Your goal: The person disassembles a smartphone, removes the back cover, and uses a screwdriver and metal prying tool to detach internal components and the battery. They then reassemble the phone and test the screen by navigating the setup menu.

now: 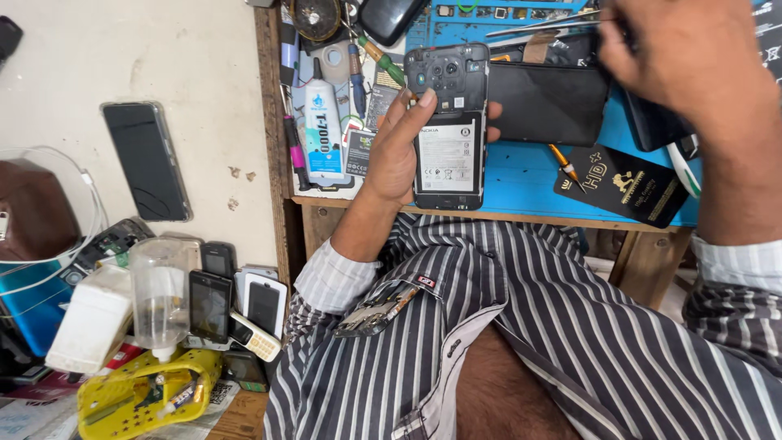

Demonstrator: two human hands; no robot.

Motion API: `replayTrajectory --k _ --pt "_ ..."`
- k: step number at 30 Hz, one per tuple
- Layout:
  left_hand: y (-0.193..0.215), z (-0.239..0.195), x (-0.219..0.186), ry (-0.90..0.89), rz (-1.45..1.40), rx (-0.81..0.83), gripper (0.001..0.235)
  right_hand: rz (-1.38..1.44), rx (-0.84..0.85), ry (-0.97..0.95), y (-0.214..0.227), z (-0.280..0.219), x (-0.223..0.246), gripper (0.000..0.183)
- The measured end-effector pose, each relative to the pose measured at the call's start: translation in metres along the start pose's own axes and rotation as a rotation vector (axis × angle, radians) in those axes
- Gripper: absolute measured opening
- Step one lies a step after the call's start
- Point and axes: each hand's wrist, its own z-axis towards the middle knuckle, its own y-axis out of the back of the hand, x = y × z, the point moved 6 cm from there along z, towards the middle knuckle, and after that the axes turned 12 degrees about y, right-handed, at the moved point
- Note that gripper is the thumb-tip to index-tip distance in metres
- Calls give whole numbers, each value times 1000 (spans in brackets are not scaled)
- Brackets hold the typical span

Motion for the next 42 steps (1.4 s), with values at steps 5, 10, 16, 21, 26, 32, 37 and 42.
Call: replayTrajectory --k 5,10,16,21,26,32,37,42 --pt "4 -2 2 60 -110 84 45 592 -255 -333 -42 -70 -43 13" --pt "5 4 9 126 -173 118 49 1422 -693 -583 -74 -107 -56 21" --pt "-4 13 8 62 -8 79 42 1745 -856 -419 -36 -47 -4 27" --pt "-12 16 11 67 5 79 41 1496 -653 -402 3 -7 41 15" --pt "-12 17 8 108 -50 142 47 1408 -790 -247 28 14 76 17" --pt "-8 15 11 125 -47 144 49 1256 -844 -72 35 23 89 12" --pt "-6 13 13 158 -103 184 48 1170 -813 -44 36 25 89 10" --pt "-4 13 16 173 -147 202 47 1083 -782 3 42 27 89 9"
